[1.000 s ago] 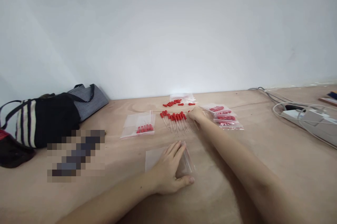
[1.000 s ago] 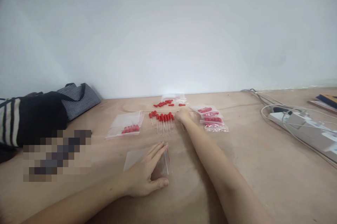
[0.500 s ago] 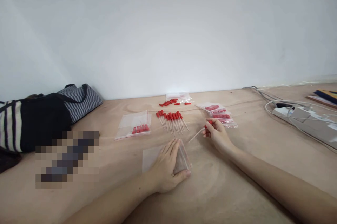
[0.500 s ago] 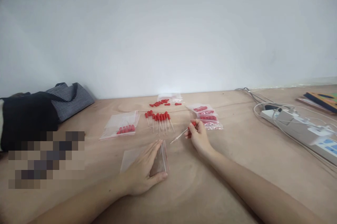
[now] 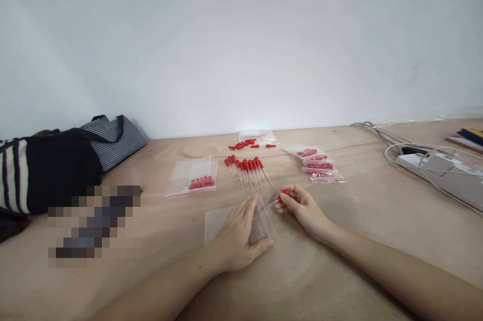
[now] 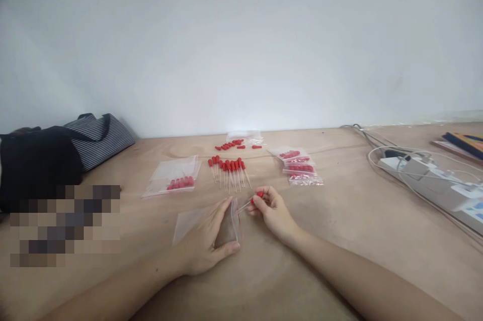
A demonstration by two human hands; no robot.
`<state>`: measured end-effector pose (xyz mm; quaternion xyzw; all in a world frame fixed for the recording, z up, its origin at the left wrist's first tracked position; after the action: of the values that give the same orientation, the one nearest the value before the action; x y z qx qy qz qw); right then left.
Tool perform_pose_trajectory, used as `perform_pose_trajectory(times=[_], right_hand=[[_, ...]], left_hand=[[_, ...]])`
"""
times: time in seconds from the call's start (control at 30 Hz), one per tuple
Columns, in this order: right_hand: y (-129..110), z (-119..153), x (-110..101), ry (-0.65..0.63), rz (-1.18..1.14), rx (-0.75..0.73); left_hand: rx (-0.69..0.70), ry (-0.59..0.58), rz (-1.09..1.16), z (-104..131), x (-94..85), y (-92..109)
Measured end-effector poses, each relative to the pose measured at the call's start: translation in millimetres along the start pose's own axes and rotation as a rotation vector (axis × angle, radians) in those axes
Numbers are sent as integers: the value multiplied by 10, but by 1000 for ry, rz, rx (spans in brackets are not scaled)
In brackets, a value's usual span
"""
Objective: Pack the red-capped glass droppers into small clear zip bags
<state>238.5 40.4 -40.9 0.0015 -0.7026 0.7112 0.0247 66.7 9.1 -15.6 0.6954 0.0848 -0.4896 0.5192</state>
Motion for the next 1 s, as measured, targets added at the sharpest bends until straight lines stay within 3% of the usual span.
perform_pose_trajectory(times=[0.13, 0.23, 0.3, 0.5, 0.6, 0.7, 0.83, 1.0], right_hand=[[-23, 61, 62, -223, 294, -144], [-70, 86, 76, -310, 598, -319], [-85, 89, 87, -349, 680, -382], [-16, 38, 148, -444, 547, -266], [2, 12, 169, -441, 543, -279], [13, -12, 151, -382, 566, -283], [27, -22, 134, -362, 560, -255], [35, -14, 147, -376, 552, -228]], left_hand=[[29, 33, 40, -21, -24, -36], [60, 47, 45, -32, -56, -48], [88, 56, 45, -38, -74, -54], [154, 50, 51, -88, -46, -44], [193, 31, 35, -86, -93, -5], [194, 27, -6, 18, -253, -35], [84, -4, -38, 261, -440, -220], [116, -66, -77, 329, -403, -264]])
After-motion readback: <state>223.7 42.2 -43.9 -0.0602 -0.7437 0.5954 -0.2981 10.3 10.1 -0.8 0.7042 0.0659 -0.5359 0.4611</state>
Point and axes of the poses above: each hand's wrist, its own z-axis away from the middle knuckle, its own x-axis out of the palm, y = z × x, the point moved 3 cm from there along -z, towards the middle knuckle, and after that the axes turned 14 degrees about z, right-handed, at the moved point
